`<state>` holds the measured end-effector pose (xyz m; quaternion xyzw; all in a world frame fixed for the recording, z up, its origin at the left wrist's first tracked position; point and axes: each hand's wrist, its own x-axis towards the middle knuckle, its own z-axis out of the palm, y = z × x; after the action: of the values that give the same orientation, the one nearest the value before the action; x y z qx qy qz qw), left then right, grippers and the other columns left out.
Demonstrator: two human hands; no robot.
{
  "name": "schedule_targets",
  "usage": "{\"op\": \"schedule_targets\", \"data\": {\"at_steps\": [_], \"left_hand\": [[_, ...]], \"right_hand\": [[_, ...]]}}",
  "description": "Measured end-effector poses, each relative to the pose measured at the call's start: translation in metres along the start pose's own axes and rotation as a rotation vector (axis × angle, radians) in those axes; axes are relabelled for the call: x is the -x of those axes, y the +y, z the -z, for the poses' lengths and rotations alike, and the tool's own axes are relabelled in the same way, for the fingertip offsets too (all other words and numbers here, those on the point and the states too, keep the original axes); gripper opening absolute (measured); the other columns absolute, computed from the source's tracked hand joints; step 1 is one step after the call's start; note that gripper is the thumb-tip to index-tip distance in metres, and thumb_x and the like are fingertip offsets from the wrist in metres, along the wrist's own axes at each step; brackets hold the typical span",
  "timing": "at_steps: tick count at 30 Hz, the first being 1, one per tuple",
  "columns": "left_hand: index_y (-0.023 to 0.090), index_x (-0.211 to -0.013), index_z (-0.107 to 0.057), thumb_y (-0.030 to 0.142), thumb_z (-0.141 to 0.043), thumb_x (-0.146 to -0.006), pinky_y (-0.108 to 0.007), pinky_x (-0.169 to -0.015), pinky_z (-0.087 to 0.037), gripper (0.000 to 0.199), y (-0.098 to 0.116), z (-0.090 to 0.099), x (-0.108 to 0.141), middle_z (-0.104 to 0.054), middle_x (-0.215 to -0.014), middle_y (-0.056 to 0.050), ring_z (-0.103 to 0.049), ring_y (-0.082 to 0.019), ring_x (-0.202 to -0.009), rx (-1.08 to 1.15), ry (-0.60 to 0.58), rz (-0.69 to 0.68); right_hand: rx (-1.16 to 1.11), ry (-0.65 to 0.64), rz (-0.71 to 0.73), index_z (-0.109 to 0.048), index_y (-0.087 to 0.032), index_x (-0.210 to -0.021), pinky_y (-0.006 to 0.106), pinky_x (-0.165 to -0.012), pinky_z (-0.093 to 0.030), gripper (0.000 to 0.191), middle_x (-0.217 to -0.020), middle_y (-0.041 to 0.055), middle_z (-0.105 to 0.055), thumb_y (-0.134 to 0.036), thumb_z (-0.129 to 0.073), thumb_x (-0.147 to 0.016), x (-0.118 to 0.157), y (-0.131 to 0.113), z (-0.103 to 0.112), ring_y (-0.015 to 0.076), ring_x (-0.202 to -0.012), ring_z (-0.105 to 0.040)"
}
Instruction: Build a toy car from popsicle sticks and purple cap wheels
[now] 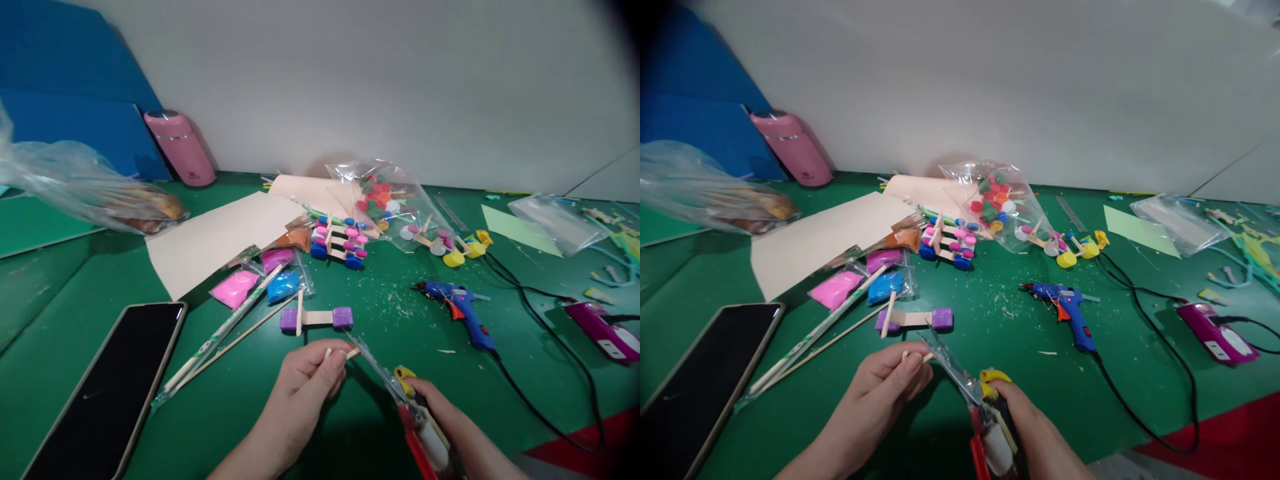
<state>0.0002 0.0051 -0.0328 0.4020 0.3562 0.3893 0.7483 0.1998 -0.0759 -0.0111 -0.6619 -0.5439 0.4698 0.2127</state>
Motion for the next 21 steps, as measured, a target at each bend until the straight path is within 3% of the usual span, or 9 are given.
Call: {"op": "schedule_targets", "data": {"at_steps": [3, 8, 12, 17, 21], "left_hand": [[0.015, -0.083, -0.063, 0.036, -0.049, -0.082, -0.026, -0.047, -0.016, 0.025, 0.001, 0.000, 0.000, -0.029, -0.050, 0.006, -0.024, -0.009, -0.049, 0.022, -0.004, 0.006], [0.014, -0.083, -0.063, 0.037, -0.049, -0.082, -0.026, -0.047, -0.016, 0.027, 0.005, 0.001, 0.001, -0.028, -0.051, 0.006, -0.023, -0.009, -0.049, 0.028, -0.026, 0.028], [0.015, -0.084, -0.063, 0.036, -0.048, -0.083, -0.026, -0.048, -0.016, 0.025, 0.005, 0.001, 0.002, -0.027, -0.052, 0.005, -0.022, -0.010, -0.050, 0.014, -0.051, 0.030], [0.015, -0.086, -0.063, 0.036, -0.049, -0.083, -0.027, -0.049, -0.016, 0.025, 0.003, 0.002, 0.003, -0.028, -0.053, 0.005, -0.022, -0.010, -0.051, -0.003, -0.065, 0.046], [0.016, -0.083, -0.063, 0.036, -0.050, -0.082, -0.027, -0.048, -0.015, 0.024, 0.003, 0.000, 0.002, -0.027, -0.051, 0.006, -0.022, -0.009, -0.049, 0.039, -0.072, 0.046]], "right_hand": [[0.005, 0.017, 0.011, -0.064, -0.025, -0.094, 0.030, -0.067, -0.054, 0.021, -0.074, 0.0025, -0.067, -0.028, -0.049, -0.078, -0.012, 0.000, -0.001, 0.0211, -0.074, -0.067], [0.050, 0.095, 0.026, -0.065, -0.024, -0.088, 0.028, -0.063, -0.054, 0.018, -0.070, 0.0015, -0.066, -0.026, -0.052, -0.076, -0.020, 0.008, -0.008, 0.0206, -0.072, -0.066], [0.046, 0.154, 0.057, -0.066, -0.022, -0.089, 0.025, -0.058, -0.053, 0.019, -0.074, 0.0024, -0.068, -0.025, -0.056, -0.073, -0.019, 0.015, -0.018, 0.0197, -0.065, -0.067], [0.061, 0.184, 0.085, -0.068, -0.018, -0.073, 0.022, -0.054, -0.051, 0.033, -0.061, 0.0025, -0.068, -0.019, -0.037, -0.085, -0.021, 0.017, -0.026, 0.0155, -0.056, -0.066], [0.103, 0.209, 0.112, -0.068, -0.018, -0.069, 0.021, -0.054, -0.051, 0.032, -0.059, 0.0009, -0.068, -0.015, -0.039, -0.083, -0.023, 0.017, -0.027, 0.0146, -0.054, -0.065]]}}
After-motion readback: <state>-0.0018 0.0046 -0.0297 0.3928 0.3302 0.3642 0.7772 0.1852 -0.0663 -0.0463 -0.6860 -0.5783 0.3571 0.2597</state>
